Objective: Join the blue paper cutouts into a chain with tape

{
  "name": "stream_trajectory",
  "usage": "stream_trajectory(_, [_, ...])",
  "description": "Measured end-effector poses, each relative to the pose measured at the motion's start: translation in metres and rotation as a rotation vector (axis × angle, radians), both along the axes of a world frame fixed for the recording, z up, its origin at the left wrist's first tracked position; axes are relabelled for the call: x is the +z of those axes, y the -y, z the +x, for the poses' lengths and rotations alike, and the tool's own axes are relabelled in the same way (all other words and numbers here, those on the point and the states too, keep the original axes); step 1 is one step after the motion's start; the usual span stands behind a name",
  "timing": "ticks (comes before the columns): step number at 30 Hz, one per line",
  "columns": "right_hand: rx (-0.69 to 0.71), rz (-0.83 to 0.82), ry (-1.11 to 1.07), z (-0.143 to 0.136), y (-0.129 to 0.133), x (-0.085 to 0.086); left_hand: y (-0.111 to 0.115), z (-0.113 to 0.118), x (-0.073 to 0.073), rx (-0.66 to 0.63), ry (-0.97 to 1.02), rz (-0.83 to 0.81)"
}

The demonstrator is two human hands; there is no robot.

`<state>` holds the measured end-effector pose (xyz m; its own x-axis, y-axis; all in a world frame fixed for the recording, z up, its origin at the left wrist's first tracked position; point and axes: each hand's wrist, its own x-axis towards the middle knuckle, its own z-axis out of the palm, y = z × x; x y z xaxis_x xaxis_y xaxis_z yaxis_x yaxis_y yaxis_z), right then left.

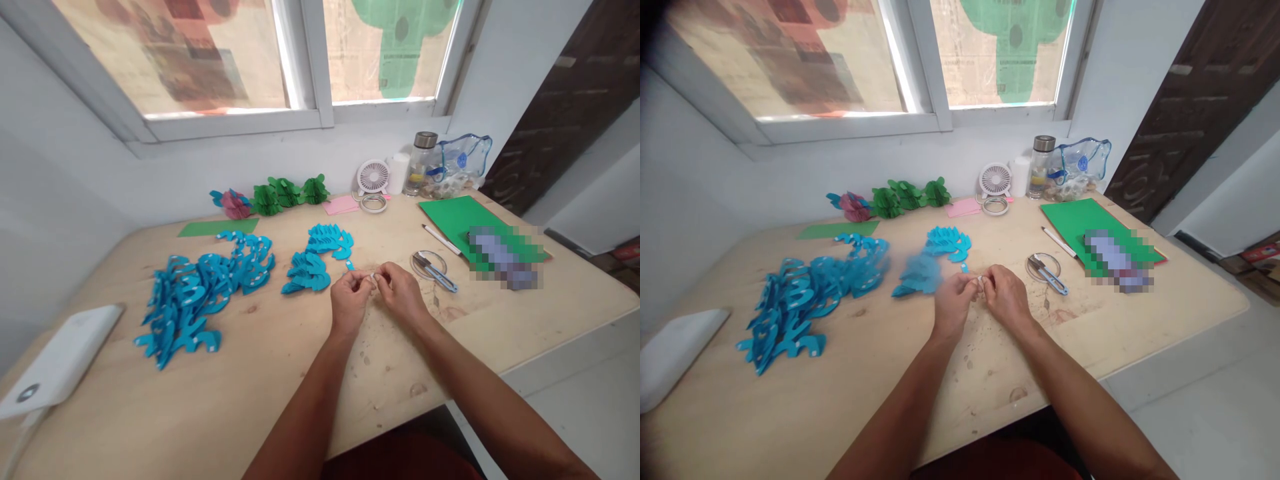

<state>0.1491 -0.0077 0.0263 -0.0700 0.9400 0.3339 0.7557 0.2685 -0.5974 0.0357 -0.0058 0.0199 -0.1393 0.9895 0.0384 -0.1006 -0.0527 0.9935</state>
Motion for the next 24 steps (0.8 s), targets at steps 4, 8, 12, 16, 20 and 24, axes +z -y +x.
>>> stream_trajectory(4, [-0.055,-0.002,0.008,0.006,-0.003,-0.001,0.002,0.000,0.005,-0.016,0.016,0.016])
stream_trajectory(8, [-0.089,-0.034,-0.104,0.012,-0.007,0.000,0.002,-0.001,0.009,0.034,0.058,0.027])
stream_trajectory(12, [-0.047,-0.090,-0.285,0.012,-0.008,-0.001,-0.001,-0.004,0.004,0.078,0.054,0.000])
stream_trajectory(16, [-0.026,-0.124,-0.370,0.013,-0.011,-0.004,-0.004,-0.015,0.001,0.185,-0.206,0.063])
stream_trajectory(20, [-0.001,-0.146,-0.410,0.015,-0.013,-0.008,-0.004,-0.023,0.001,0.209,-0.700,0.098])
stream_trajectory(24, [0.011,-0.162,-0.405,0.014,-0.013,-0.011,-0.003,-0.024,0.000,0.102,-1.065,0.073])
